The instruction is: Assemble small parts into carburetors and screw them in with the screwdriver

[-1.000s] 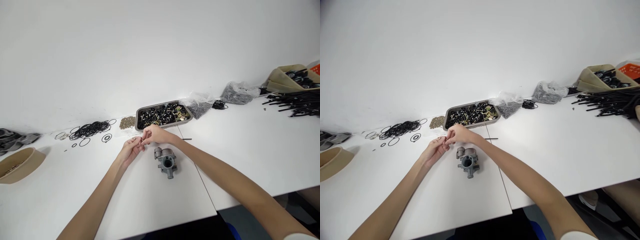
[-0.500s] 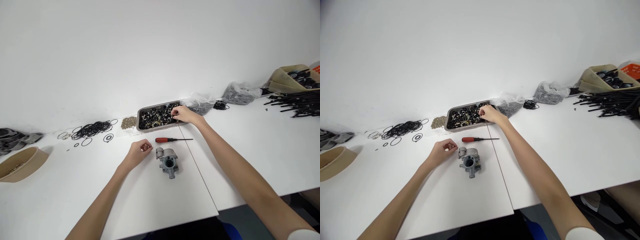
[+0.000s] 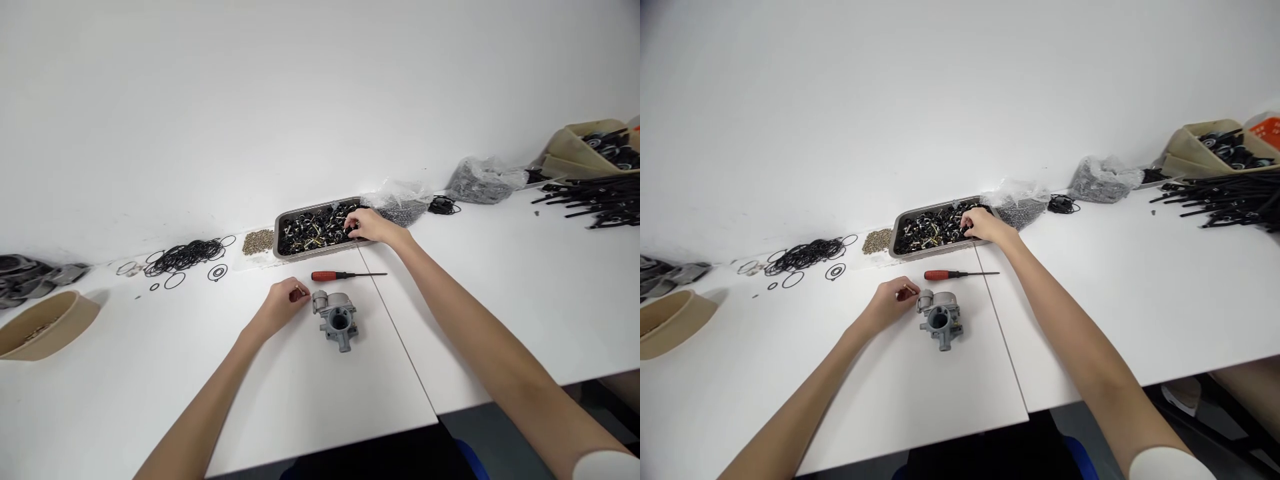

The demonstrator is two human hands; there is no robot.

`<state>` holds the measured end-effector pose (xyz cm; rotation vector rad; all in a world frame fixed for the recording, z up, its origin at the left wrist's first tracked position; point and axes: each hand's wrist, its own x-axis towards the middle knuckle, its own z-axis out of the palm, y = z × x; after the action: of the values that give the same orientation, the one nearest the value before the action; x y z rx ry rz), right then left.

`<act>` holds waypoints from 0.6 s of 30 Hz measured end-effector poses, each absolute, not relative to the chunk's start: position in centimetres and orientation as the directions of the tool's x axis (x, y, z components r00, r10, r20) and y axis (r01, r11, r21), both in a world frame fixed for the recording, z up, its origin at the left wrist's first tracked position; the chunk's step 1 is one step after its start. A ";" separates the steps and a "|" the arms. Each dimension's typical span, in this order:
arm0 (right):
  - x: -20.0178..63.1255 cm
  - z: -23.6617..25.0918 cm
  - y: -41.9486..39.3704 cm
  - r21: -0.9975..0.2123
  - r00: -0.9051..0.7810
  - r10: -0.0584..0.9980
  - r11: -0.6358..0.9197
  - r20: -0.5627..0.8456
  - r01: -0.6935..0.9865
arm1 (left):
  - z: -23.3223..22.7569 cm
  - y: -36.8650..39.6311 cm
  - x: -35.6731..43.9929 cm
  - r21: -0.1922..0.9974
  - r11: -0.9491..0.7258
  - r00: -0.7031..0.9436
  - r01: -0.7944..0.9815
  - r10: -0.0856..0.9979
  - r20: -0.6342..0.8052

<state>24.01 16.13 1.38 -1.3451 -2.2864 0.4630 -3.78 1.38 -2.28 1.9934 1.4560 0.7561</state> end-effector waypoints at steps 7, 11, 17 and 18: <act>24.4 1.4 16.1 -0.517 -0.411 0.886 0.461 0.216 0.721 | -3.1 1.7 -4.4 0.656 -0.396 0.318 0.643 0.917 0.241; 24.5 1.8 15.8 -0.537 -0.413 0.883 0.466 0.225 0.703 | -2.8 1.4 -4.4 0.610 -0.418 0.334 0.673 0.908 0.254; 23.7 3.5 14.6 -0.579 -0.400 0.877 0.477 0.266 0.661 | -2.4 1.1 -4.4 0.582 -0.383 0.305 0.717 0.923 0.233; 23.3 3.9 14.2 -0.591 -0.411 0.870 0.489 0.274 0.642 | -2.4 1.2 -4.3 0.579 -0.379 0.302 0.721 0.925 0.230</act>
<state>23.35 14.22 3.94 -1.2412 -2.1833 0.5398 -4.32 1.16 -2.36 2.2085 1.4762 0.7649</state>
